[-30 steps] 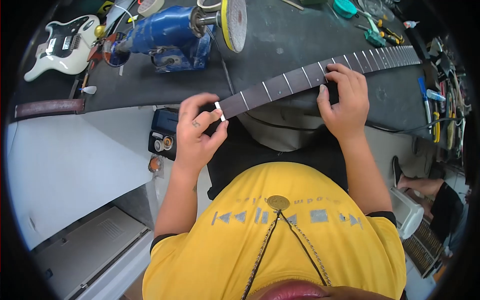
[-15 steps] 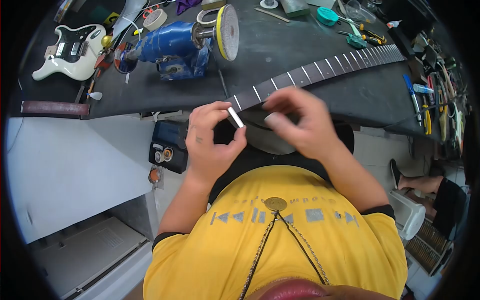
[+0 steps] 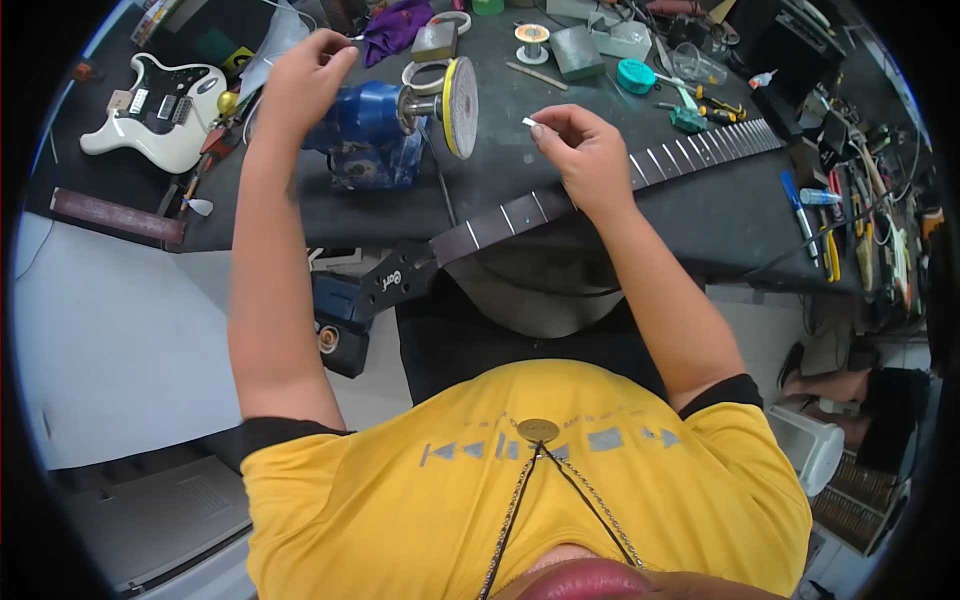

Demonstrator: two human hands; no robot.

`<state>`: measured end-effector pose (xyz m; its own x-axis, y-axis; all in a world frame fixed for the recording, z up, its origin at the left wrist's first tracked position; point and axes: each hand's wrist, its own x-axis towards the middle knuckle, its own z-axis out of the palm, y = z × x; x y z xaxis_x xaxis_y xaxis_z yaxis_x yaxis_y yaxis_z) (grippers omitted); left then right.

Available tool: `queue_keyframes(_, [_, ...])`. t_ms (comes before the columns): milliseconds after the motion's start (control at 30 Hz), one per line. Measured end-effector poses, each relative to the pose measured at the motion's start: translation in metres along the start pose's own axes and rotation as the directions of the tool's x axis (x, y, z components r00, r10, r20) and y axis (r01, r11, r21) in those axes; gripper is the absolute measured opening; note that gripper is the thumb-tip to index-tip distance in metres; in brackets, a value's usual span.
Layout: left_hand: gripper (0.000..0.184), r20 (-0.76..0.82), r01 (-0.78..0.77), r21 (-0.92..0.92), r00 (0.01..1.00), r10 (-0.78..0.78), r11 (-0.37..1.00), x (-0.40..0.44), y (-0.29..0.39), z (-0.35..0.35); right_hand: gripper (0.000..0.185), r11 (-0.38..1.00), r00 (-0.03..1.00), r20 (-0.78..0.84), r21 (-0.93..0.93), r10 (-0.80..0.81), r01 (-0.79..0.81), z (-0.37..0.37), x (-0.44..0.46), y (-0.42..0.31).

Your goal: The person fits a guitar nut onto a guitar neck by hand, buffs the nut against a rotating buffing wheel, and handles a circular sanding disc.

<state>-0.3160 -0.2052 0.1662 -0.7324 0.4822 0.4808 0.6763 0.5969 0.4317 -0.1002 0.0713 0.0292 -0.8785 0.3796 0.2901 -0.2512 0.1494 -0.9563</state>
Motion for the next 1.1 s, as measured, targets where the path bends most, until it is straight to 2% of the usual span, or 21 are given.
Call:
queue_keyframes(67, [0.034,0.204,-0.009,0.169,0.979,-0.026,0.985,0.024,-0.028,0.018,0.016,0.998,1.0,-0.026,0.059,-0.006,0.007,0.01,0.015,0.019])
queue_keyframes(100, [0.038,0.264,-0.03,0.119,0.964,-0.002,0.992,0.025,-0.049,0.034,0.017,0.999,0.999,-0.02,-0.028,-0.025,0.024,0.011,0.013,0.017])
queue_keyframes(133, [0.048,0.349,0.05,0.142,0.932,-0.097,0.989,0.032,-0.051,0.033,0.018,0.998,1.0,0.014,-0.066,0.019,-0.018,0.01,0.01,0.013])
queue_keyframes(200, [0.057,0.375,0.106,0.089,0.918,-0.131,0.99,0.03,-0.052,0.037,0.018,0.988,0.999,0.049,-0.152,0.006,0.001,0.01,0.004,0.005])
queue_keyframes(300, [0.062,0.571,0.137,0.213,0.786,-0.238,0.967,0.043,-0.045,0.03,0.017,0.993,0.999,0.051,-0.121,-0.004,0.01,0.011,0.003,-0.003])
queue_keyframes(400, [0.065,0.531,0.218,0.197,0.796,-0.291,0.956,0.036,-0.033,0.031,0.016,0.998,0.998,0.052,-0.056,0.029,-0.026,0.013,0.007,0.002])
queue_keyframes(433, [0.064,0.507,0.169,0.165,0.831,-0.23,0.972,0.033,-0.037,0.033,0.016,0.998,0.999,0.046,-0.057,0.029,-0.027,0.014,0.01,0.006])
queue_keyframes(533, [0.061,0.658,0.142,0.138,0.727,-0.198,0.98,0.045,-0.046,0.029,0.016,0.999,0.998,0.043,-0.011,0.045,-0.045,0.016,0.019,0.016])
queue_keyframes(567, [0.058,0.671,0.162,0.199,0.696,-0.255,0.966,0.047,-0.042,0.028,0.017,0.998,0.997,0.039,0.029,0.062,-0.063,0.015,0.024,0.015])
queue_keyframes(667, [0.058,0.686,0.084,0.271,0.682,-0.254,0.959,0.049,-0.032,0.024,0.017,0.992,0.997,0.002,0.105,0.071,-0.071,0.022,0.035,0.014])
queue_keyframes(767, [0.064,0.55,0.005,0.159,0.83,-0.093,0.987,0.038,-0.047,0.034,0.017,0.987,0.998,-0.004,0.148,0.06,-0.058,0.031,0.039,0.018])
queue_keyframes(867, [0.066,0.542,0.243,0.147,0.791,-0.284,0.959,0.033,-0.033,0.031,0.016,0.995,0.999,0.023,0.09,0.036,-0.038,0.035,0.033,0.026])
queue_keyframes(900, [0.07,0.573,0.285,0.126,0.761,-0.304,0.95,0.034,-0.026,0.028,0.016,0.998,0.999,0.039,0.061,0.025,-0.027,0.035,0.031,0.021])
queue_keyframes(1100, [0.071,0.567,0.295,0.157,0.754,-0.331,0.942,0.038,-0.037,0.034,0.016,0.999,0.998,0.054,-0.031,-0.042,0.044,0.038,0.027,0.013])
